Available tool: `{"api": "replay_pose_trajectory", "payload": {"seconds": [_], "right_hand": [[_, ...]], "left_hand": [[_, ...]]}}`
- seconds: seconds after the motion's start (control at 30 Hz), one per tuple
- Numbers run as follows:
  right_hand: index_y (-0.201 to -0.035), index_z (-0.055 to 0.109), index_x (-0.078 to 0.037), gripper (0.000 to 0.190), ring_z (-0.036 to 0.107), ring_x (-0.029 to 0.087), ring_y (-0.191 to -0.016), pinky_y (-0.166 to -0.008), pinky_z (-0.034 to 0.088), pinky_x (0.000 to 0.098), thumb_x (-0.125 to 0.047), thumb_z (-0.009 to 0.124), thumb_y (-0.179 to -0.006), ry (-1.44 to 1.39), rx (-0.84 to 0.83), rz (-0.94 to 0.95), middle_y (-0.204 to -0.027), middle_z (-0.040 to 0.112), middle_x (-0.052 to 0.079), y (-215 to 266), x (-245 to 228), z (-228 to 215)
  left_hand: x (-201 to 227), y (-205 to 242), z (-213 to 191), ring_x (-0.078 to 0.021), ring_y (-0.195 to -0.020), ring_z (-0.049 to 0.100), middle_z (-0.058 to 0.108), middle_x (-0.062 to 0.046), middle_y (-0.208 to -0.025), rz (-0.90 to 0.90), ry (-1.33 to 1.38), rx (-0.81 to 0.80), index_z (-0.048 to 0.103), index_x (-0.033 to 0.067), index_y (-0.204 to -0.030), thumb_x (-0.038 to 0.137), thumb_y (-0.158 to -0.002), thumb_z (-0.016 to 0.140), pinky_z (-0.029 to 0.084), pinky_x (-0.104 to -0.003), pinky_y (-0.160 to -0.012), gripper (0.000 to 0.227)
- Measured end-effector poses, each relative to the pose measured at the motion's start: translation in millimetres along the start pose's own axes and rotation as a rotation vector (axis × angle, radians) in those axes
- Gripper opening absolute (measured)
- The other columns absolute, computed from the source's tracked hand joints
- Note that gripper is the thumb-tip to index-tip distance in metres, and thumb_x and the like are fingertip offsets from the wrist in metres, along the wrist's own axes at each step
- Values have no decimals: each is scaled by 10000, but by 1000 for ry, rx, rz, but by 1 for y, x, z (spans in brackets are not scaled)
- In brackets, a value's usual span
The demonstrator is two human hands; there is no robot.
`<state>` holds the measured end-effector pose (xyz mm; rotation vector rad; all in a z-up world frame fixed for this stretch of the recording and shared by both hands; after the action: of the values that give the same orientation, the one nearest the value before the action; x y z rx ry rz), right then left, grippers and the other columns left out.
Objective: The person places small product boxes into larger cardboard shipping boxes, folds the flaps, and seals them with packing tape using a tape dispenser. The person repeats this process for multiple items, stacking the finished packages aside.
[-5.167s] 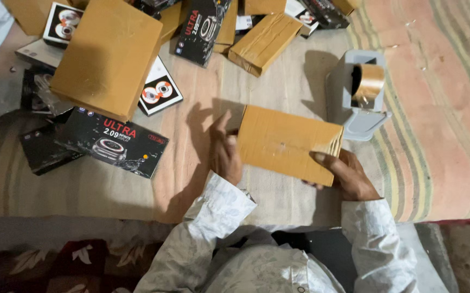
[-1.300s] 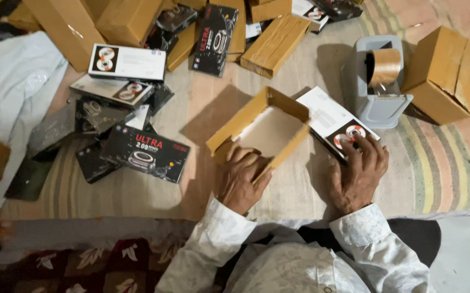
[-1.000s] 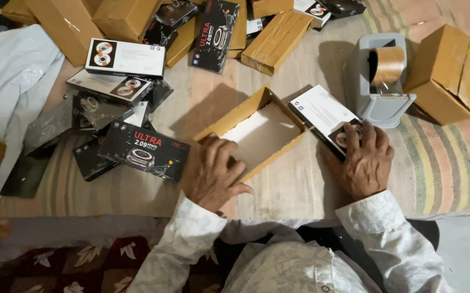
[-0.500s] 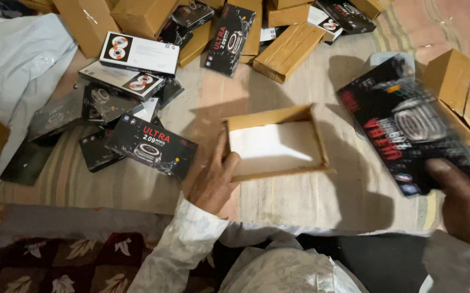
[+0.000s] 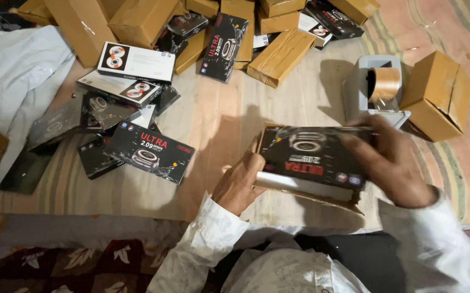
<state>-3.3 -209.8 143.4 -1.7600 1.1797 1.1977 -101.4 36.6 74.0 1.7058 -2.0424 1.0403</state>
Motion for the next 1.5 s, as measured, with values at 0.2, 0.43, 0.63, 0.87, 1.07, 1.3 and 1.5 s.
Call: {"api": "replay_pose_trajectory", "payload": {"seconds": [0.2, 0.43, 0.63, 0.87, 1.07, 1.3, 1.5], "right_hand": [[-1332, 559, 10, 482, 708, 367, -777, -669, 533, 433, -378, 578, -1046, 640, 87, -259, -890, 722, 225, -22, 16, 15], [-1514, 507, -112, 723, 696, 351, -681, -576, 538, 460, -534, 622, -938, 1222, 106, -184, -788, 724, 177, 2, 25, 17], [-1472, 549, -110, 652, 683, 387, -848, -666, 545, 457, -449, 657, -925, 1082, 163, -425, -847, 725, 174, 15, 32, 16], [-1193, 589, 1, 355, 705, 288, -845, -714, 564, 384, -310, 645, -1032, 347, 209, -101, -969, 725, 208, 4, 67, -5], [-1138, 587, 10, 339, 689, 223, -707, -617, 536, 367, -290, 660, -996, 241, 195, -31, -819, 739, 184, -2, 85, -13], [-1031, 612, 1, 435, 669, 391, -571, -530, 505, 466, -390, 774, -933, 865, 361, -228, -628, 668, 205, 0, 61, 5], [-865, 630, -37, 418, 692, 339, -602, -569, 525, 445, -428, 762, -931, 856, 265, -298, -677, 689, 163, -4, 50, 7]], "left_hand": [[-7, -1, 5, -432, -1045, 652, 576, -221, -1368, 11, 99, 51, 428, 59, -1084, 98, -721, 870, 553, -473, -772, 572], [-14, -6, 5, -408, -1086, 656, 628, -170, -1208, -24, 68, 38, 477, 66, -1145, 190, -729, 910, 547, -471, -835, 613], [0, -4, -2, -421, -1143, 640, 610, -212, -1339, 117, 38, 108, 496, 52, -1111, 132, -719, 874, 564, -453, -834, 550], [-3, -5, -6, -358, -1051, 696, 666, -163, -1225, -17, 66, 34, 572, 64, -1219, 214, -751, 889, 577, -432, -820, 585], [-2, -6, -2, -347, -1031, 702, 666, -160, -1214, -27, 69, 27, 570, 73, -1234, 222, -753, 877, 574, -433, -830, 590], [-1, -7, 0, -357, -1070, 684, 663, -161, -1224, 55, 16, 42, 570, 61, -1210, 223, -764, 866, 566, -433, -852, 560], [-1, -7, -6, -365, -1039, 688, 675, -155, -1179, 35, 12, 33, 590, 55, -1177, 242, -750, 877, 563, -442, -814, 547]]}}
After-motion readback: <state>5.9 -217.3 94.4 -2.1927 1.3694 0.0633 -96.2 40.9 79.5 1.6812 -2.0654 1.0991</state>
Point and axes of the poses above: each hand's wrist, its own y-axis away from the middle knuckle, its own z-axis out of the palm, x = y × z, the point moved 5 cm from there along -y, towards the middle knuckle
